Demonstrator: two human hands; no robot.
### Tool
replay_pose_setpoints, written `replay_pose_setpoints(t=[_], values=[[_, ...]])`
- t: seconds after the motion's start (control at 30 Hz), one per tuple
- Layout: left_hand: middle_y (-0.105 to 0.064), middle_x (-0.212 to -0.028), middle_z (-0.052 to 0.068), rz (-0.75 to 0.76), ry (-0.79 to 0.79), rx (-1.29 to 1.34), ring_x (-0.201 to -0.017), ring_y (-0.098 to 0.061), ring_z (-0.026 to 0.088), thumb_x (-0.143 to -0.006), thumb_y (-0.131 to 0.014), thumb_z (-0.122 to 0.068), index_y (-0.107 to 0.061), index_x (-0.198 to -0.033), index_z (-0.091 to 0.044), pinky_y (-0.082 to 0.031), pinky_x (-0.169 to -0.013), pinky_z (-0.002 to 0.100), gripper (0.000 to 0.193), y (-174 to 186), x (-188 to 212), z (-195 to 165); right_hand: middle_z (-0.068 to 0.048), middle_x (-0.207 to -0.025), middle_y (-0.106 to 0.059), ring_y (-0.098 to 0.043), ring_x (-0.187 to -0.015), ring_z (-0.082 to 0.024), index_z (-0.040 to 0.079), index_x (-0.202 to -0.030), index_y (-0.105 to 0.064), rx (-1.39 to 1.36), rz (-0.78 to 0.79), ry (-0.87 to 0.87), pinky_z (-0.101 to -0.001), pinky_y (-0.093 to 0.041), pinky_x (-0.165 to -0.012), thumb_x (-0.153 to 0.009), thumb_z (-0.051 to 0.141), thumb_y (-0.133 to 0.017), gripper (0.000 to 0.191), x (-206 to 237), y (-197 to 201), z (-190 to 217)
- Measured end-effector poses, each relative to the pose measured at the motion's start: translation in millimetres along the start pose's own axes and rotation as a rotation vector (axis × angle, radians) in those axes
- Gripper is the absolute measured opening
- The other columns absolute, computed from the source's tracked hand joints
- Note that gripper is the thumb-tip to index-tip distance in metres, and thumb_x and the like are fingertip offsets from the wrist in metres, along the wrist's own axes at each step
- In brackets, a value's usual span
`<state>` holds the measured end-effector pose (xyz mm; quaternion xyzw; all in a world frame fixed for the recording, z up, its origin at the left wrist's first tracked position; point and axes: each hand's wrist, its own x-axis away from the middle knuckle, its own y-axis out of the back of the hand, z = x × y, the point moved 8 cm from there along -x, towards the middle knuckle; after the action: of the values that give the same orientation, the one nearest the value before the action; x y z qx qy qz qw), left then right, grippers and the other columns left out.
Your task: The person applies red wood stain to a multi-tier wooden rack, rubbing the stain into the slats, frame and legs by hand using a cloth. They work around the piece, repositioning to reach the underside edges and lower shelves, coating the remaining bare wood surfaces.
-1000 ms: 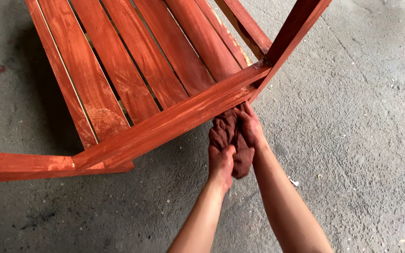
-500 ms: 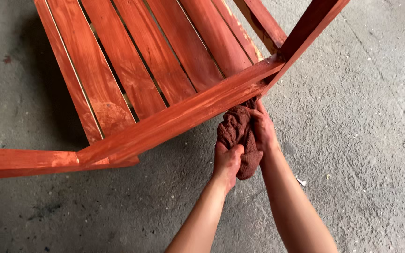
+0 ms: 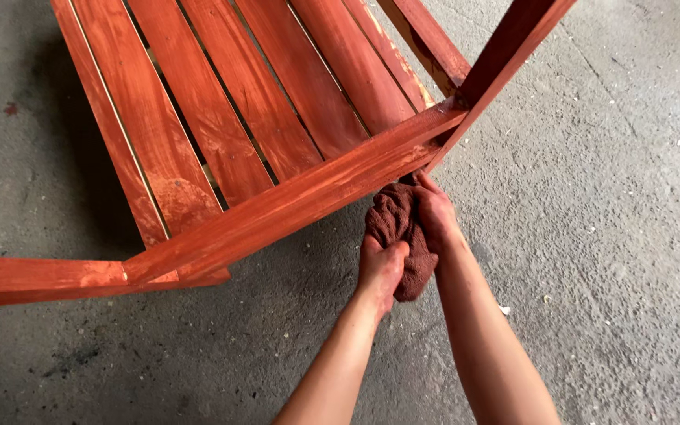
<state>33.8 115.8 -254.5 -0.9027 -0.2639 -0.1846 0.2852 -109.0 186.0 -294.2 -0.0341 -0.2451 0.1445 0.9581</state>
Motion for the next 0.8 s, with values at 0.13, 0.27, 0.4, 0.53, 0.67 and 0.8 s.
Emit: replay_pose_setpoints(t=[0.13,0.27,0.4,0.53,0.67,0.8], values=[[-0.063,-0.113,0.008,-0.015,0.034,-0.069,-0.084,-0.058,0.012,-0.077,-0.053,0.006,-0.055,-0.140,-0.001,-0.048,-0.074,0.028,0.063,-3.7,-9.9,-6.7,-0.009,-0.140,-0.061,-0.061,-0.122,-0.019,0.007,-0.141,-0.056,0.072,-0.018,-0.089,-0.0296,-0.048,-0.103,-0.099,0.015,-0.051,0.044,-23.4,3.1,-16.7],[-0.067,-0.118,0.004,0.030,0.009,-0.083,-0.092,-0.064,0.010,-0.076,-0.052,0.004,-0.055,-0.139,-0.002,-0.053,-0.084,0.026,0.063,-13.1,-10.3,-24.0,-0.019,-0.126,-0.068,-0.069,-0.105,-0.027,-0.003,-0.134,-0.061,-0.238,0.116,-0.252,-0.0390,-0.057,-0.093,-0.106,0.019,-0.048,0.038,-30.2,-6.6,-27.9],[-0.069,-0.121,0.008,0.057,-0.017,-0.143,-0.102,-0.068,0.012,-0.077,-0.051,0.003,-0.060,-0.135,0.002,-0.054,-0.089,0.026,0.058,-24.5,6.8,-29.9,-0.013,-0.110,-0.075,-0.074,-0.090,-0.022,0.006,-0.129,-0.066,-0.261,0.136,-0.211,-0.0347,-0.061,-0.079,-0.102,0.018,-0.040,0.039,-2.8,6.8,-15.4],[-0.067,-0.126,0.009,0.131,0.032,-0.004,-0.109,-0.067,0.015,-0.076,-0.049,0.004,-0.058,-0.135,0.000,-0.056,-0.095,0.029,0.060,-43.8,35.2,-14.8,-0.010,-0.100,-0.074,-0.071,-0.085,-0.020,0.013,-0.130,-0.056,-0.326,-0.109,-0.137,-0.0365,-0.063,-0.075,-0.102,0.015,-0.040,0.033,36.6,48.3,3.0],[-0.063,-0.127,0.014,0.134,0.057,-0.002,-0.110,-0.063,0.023,-0.080,-0.049,0.005,-0.055,-0.135,0.001,-0.054,-0.096,0.035,0.055,-52.3,48.0,-4.0,-0.011,-0.101,-0.072,-0.071,-0.081,-0.020,-0.005,-0.135,-0.057,-0.347,0.150,-0.172,-0.0344,-0.062,-0.070,-0.111,0.027,-0.049,0.041,49.9,33.2,10.2],[-0.065,-0.130,0.012,0.065,0.013,0.039,-0.114,-0.067,0.021,-0.075,-0.046,0.007,-0.055,-0.136,0.000,-0.057,-0.100,0.036,0.062,-34.4,41.4,-9.6,-0.009,-0.106,-0.070,-0.068,-0.084,-0.017,0.007,-0.144,-0.057,-0.184,0.227,-0.130,-0.0322,-0.059,-0.074,-0.097,0.009,-0.049,0.048,34.1,9.9,3.1]])
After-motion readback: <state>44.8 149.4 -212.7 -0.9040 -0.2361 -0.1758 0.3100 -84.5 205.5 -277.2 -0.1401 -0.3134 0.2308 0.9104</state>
